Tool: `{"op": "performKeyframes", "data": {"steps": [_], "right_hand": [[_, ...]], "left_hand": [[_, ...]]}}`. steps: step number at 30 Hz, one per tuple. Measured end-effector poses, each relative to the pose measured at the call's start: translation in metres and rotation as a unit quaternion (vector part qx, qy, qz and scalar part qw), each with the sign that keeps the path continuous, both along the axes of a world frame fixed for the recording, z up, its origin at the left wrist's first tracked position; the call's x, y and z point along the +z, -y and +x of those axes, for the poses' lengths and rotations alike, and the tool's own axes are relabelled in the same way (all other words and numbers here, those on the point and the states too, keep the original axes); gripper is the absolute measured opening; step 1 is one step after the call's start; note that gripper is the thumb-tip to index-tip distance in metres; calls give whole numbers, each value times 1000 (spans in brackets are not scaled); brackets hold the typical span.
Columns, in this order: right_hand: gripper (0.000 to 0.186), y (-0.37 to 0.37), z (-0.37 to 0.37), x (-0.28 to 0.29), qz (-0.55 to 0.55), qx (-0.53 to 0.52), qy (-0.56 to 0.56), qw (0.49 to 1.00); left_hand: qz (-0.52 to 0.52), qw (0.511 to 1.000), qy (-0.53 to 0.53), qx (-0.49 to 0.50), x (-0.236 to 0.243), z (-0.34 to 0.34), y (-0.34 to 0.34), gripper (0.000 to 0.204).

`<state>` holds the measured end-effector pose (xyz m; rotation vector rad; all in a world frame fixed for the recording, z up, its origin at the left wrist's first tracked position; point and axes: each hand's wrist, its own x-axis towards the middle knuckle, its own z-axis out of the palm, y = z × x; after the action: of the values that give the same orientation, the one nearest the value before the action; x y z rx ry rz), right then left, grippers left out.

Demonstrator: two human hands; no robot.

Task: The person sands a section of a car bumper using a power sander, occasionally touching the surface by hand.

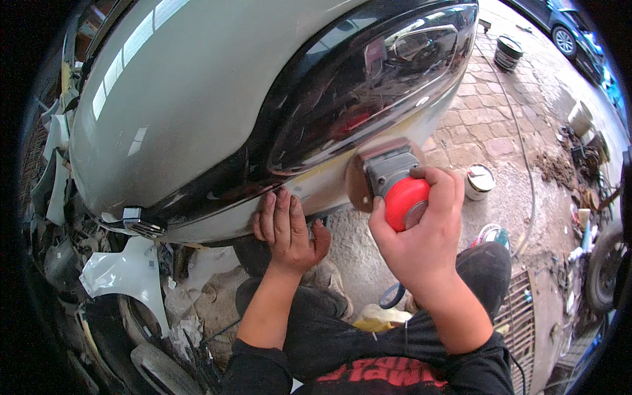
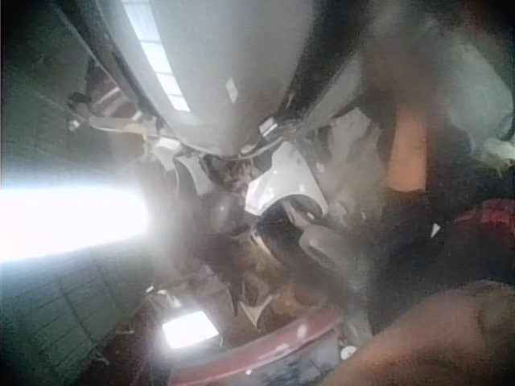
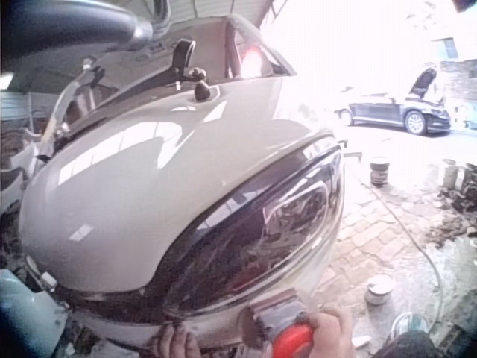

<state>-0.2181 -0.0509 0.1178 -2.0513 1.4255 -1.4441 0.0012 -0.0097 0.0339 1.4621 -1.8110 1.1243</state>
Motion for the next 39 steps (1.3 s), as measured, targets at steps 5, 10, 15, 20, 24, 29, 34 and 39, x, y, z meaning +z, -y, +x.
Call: {"op": "performKeyframes", "data": {"steps": [5, 10, 15, 20, 24, 29, 34, 39], "right_hand": [[55, 3, 0, 3, -5, -15, 24, 1000], [60, 0, -1, 4, 28, 6, 10, 1000], [53, 0, 2, 3, 6, -3, 17, 1000], [61, -2, 2, 4, 24, -1, 0, 1000], [61, -4, 4, 2, 13, 4, -9, 1000], [55, -1, 2, 5, 12, -14, 14, 1000], [54, -5, 4, 4, 11, -1, 10, 1000], [53, -1, 2, 5, 16, -29, 14, 999]], "left_hand": [[-7, 1000, 5, 6, 0, 0, 0, 59], [-3, 1000, -10, 3, -1, -1, -1, 59], [-11, 999, -27, -13, -2, -2, 2, 56], [2, 1000, -7, 4, 0, -1, -1, 58], [3, 1000, -5, 6, 1, -3, 0, 59], [-4, 1000, 1, -10, 2, 0, 0, 60], [0, 1000, -2, 9, 1, -2, 0, 59], [5, 1000, -6, 3, 0, -2, -1, 60]]}}
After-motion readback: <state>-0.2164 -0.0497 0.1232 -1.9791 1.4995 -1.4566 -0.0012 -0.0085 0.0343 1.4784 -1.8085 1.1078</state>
